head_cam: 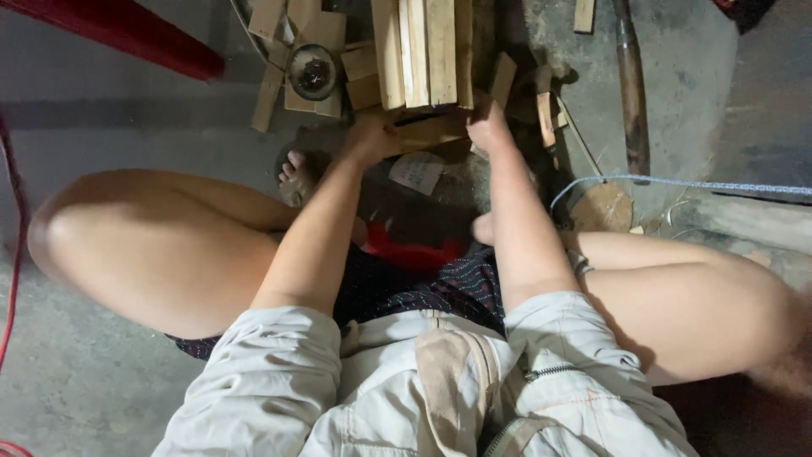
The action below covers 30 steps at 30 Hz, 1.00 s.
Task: The person assembles wooden slats into a structure using a hammer and tape.
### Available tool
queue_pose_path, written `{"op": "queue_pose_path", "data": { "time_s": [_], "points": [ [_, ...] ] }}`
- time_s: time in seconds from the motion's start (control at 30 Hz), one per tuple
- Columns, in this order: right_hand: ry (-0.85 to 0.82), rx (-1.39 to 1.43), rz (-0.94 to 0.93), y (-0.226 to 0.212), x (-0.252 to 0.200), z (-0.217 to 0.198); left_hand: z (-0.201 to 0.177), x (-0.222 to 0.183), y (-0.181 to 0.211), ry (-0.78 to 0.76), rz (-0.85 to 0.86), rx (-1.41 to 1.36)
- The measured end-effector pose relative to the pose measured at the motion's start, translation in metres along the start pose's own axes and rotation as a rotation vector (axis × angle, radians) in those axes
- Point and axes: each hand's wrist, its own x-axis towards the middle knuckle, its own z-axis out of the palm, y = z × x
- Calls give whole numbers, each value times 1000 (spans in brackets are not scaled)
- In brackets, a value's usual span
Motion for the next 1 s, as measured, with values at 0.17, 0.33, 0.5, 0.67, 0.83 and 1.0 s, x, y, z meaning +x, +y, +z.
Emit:
{"op": "queue_pose_path", "data": {
  "time_s": [0.17, 0.33, 0.5, 0.67, 0.83, 1.0],
  "points": [
    [-66, -50, 15, 7, 3, -5, 17, 12, -5, 120, -65, -341],
    [-103, -35, 76, -4, 4, -13, 80, 56, -118, 305, -88, -542],
    [-169, 16, 127, 10, 6, -18, 96, 74, -160, 481, -177, -536],
    [-178, 63, 13, -27, 1, -32, 84, 81, -86, 448, -548, 46],
    [-133, 112, -161, -9, 14, -26, 71, 74, -145, 284, -330, 10],
    [-139, 52, 21, -18, 15, -32, 79, 78, -144, 362, 6, -247]
  ]
}}
